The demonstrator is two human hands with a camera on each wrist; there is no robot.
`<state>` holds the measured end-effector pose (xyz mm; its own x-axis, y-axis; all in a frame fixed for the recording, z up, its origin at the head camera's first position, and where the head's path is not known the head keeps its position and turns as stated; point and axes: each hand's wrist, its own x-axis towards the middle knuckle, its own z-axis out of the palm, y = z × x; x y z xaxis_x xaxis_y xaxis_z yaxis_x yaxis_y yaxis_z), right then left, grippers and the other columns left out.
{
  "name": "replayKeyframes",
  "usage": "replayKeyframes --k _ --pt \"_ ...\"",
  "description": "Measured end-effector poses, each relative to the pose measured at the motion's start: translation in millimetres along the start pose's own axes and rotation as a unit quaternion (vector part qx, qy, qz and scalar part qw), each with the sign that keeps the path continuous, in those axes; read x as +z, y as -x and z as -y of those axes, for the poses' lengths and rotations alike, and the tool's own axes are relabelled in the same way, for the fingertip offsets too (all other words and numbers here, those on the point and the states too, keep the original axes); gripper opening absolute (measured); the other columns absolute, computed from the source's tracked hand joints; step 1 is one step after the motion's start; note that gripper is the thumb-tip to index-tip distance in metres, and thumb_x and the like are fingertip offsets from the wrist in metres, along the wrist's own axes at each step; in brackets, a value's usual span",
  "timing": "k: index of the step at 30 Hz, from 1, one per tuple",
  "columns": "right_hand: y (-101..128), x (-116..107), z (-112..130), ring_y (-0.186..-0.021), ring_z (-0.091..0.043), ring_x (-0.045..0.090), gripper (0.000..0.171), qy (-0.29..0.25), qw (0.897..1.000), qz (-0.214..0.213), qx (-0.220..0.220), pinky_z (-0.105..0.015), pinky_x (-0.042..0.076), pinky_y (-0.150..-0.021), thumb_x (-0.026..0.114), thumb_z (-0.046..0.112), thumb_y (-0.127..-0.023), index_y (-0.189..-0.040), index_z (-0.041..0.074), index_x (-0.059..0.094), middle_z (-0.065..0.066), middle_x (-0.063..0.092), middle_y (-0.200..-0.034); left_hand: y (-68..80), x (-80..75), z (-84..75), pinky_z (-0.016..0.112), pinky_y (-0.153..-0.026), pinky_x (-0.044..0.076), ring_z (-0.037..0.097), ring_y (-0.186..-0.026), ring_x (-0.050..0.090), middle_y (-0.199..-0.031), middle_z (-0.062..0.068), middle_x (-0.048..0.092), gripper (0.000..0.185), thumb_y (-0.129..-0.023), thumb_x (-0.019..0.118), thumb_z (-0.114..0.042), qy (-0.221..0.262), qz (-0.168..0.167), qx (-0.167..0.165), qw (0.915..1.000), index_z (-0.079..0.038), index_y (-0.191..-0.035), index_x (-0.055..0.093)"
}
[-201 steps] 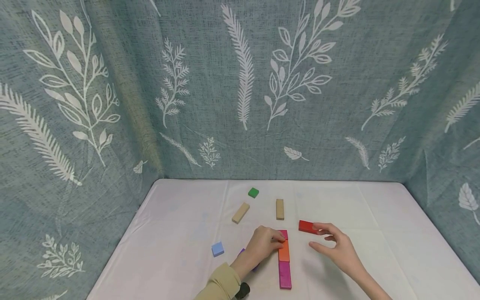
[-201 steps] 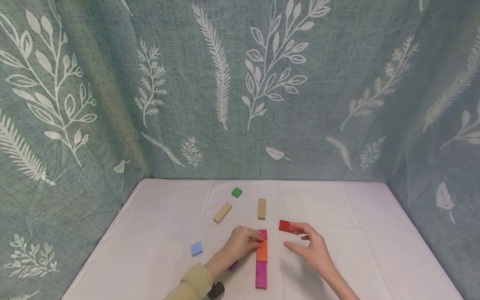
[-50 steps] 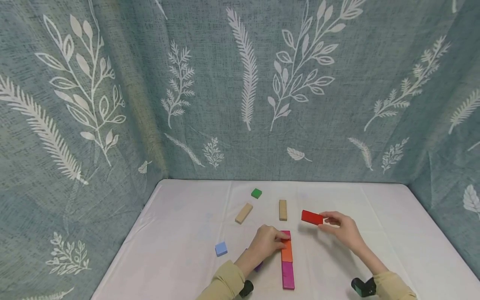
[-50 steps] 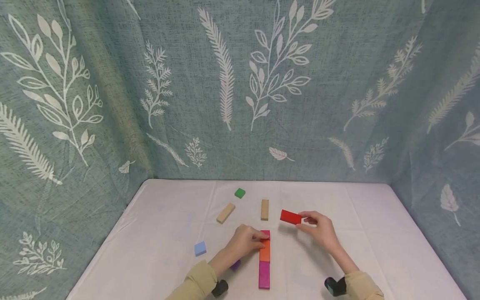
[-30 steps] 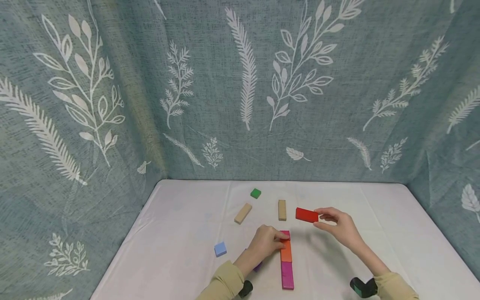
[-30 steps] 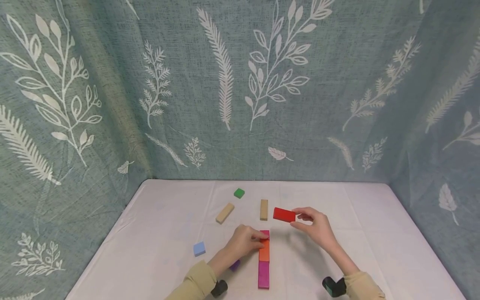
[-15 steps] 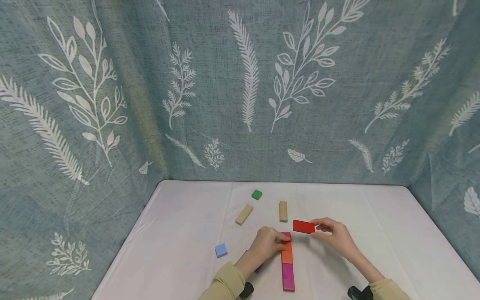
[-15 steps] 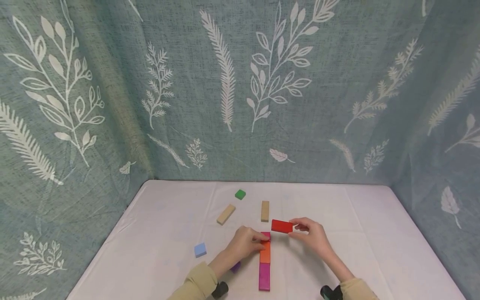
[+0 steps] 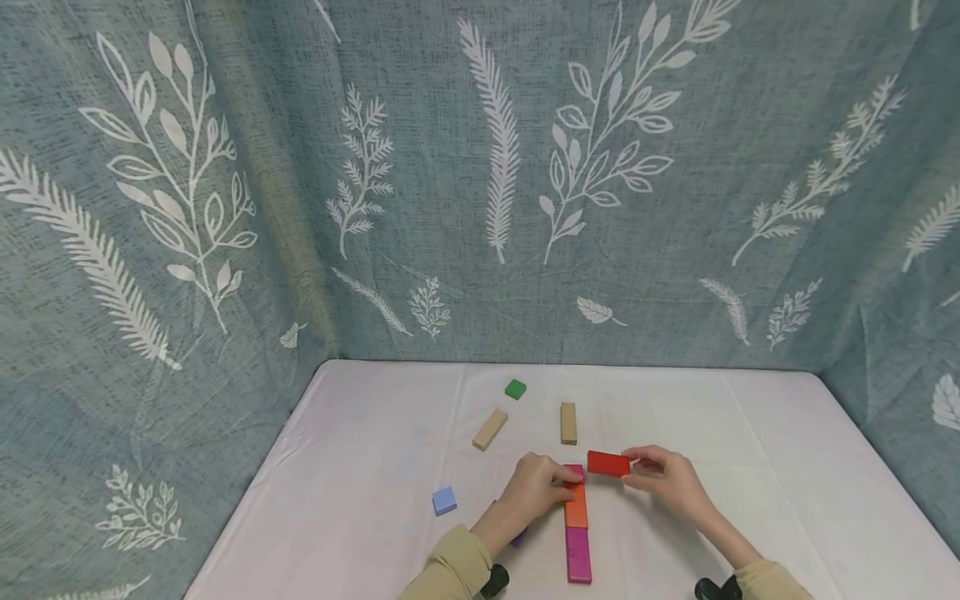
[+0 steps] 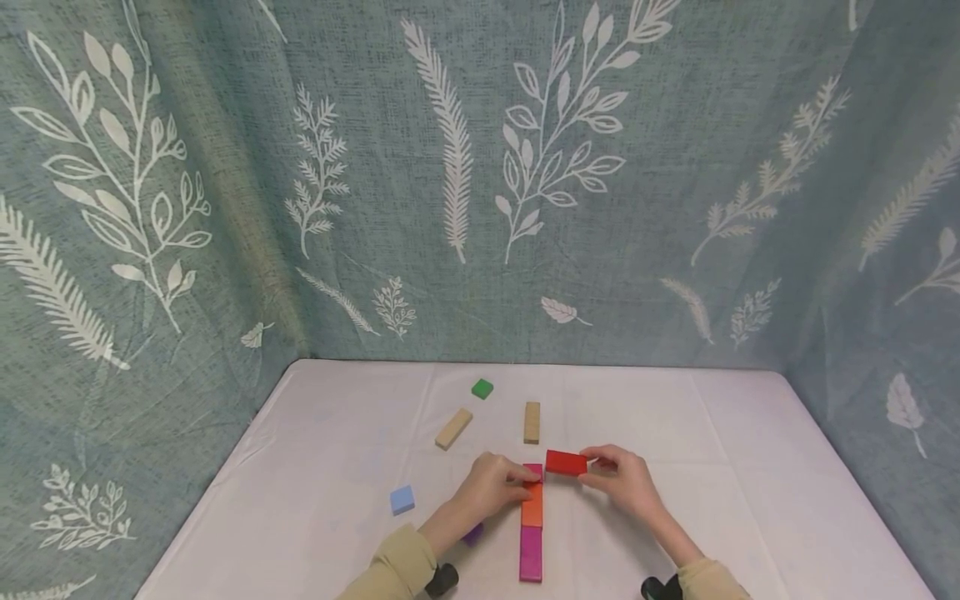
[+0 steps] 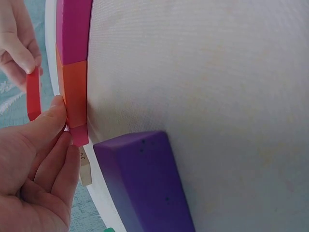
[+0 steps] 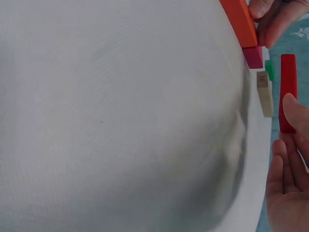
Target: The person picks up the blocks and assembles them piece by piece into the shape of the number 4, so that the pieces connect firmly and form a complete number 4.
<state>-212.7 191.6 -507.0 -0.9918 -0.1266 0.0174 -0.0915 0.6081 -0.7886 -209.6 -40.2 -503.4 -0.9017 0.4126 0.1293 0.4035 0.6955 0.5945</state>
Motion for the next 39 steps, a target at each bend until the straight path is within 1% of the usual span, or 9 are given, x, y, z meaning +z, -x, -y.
replayKeyframes --k 5,9,14,23,26,31,39 --pt "0 3 -4 -0.093 -0.023 0.066 0.037 0.013 1.0 0.001 -0.002 -0.033 0.056 -0.081 0.078 0.014 -0.076 -0.11 0.004 0.068 -0.011 0.069 -0.104 0.2 -0.3 -0.4 0.017 -0.076 0.052 0.009 -0.091 0.069 -0.089 -0.003 0.075 0.022 -0.073 0.08 -0.012 -0.004 0.003 -0.001 1.0 -0.015 -0.095 0.077" --pt "-1 5 -6 -0.091 -0.021 0.066 0.035 0.024 1.0 0.0 -0.006 -0.032 0.056 -0.079 0.079 0.014 -0.075 -0.108 0.005 0.069 -0.01 0.07 -0.104 0.3 -0.2 -0.3 0.018 -0.076 0.053 0.012 -0.091 0.07 -0.089 -0.002 0.076 0.022 -0.074 0.079 -0.012 -0.005 0.003 0.001 1.0 -0.014 -0.096 0.077" --pt "-1 7 -9 -0.091 -0.021 0.065 0.034 0.03 1.0 0.004 -0.002 -0.033 0.057 -0.079 0.079 0.014 -0.075 -0.107 0.006 0.07 -0.011 0.069 -0.105 -0.4 0.0 -0.3 0.016 -0.074 0.053 0.01 -0.089 0.07 -0.089 -0.002 0.076 0.022 -0.074 0.08 -0.012 -0.008 0.001 0.005 1.0 -0.015 -0.096 0.077" --pt "-3 11 -11 -0.088 -0.017 0.064 0.034 0.032 0.999 0.011 0.007 -0.022 0.054 -0.074 0.079 0.014 -0.074 -0.106 0.006 0.07 -0.008 0.07 -0.102 0.2 0.3 -1.2 0.016 -0.074 0.052 0.01 -0.089 0.069 -0.089 -0.002 0.076 0.022 -0.074 0.079 -0.013 -0.002 0.001 0.002 1.0 -0.015 -0.096 0.077" --pt "-2 13 -12 -0.089 -0.017 0.064 0.035 0.033 0.999 0.012 0.013 -0.023 0.054 -0.074 0.08 0.016 -0.074 -0.107 0.006 0.07 -0.008 0.07 -0.102 0.1 0.3 -1.4 0.016 -0.074 0.052 0.01 -0.09 0.069 -0.09 -0.002 0.076 0.022 -0.074 0.079 -0.013 -0.001 0.0 0.002 1.0 -0.015 -0.096 0.077" --pt "-2 14 -11 -0.089 -0.017 0.064 0.035 0.036 0.999 0.013 0.016 -0.026 0.055 -0.075 0.08 0.016 -0.074 -0.107 0.006 0.07 -0.008 0.07 -0.102 0.2 0.2 -1.7 0.017 -0.076 0.053 0.013 -0.092 0.069 -0.092 0.0 0.075 0.022 -0.075 0.078 -0.013 0.01 0.008 -0.008 0.9999 -0.014 -0.097 0.077" --pt "-2 16 -12 -0.088 -0.017 0.063 0.035 0.04 0.999 0.013 0.011 -0.024 0.054 -0.074 0.08 0.015 -0.074 -0.106 0.006 0.07 -0.007 0.07 -0.102 0.6 -0.3 -0.9 0.018 -0.077 0.053 0.014 -0.093 0.069 -0.093 0.0 0.075 0.022 -0.076 0.078 -0.012 0.013 0.011 -0.01 0.9998 -0.014 -0.098 0.077"
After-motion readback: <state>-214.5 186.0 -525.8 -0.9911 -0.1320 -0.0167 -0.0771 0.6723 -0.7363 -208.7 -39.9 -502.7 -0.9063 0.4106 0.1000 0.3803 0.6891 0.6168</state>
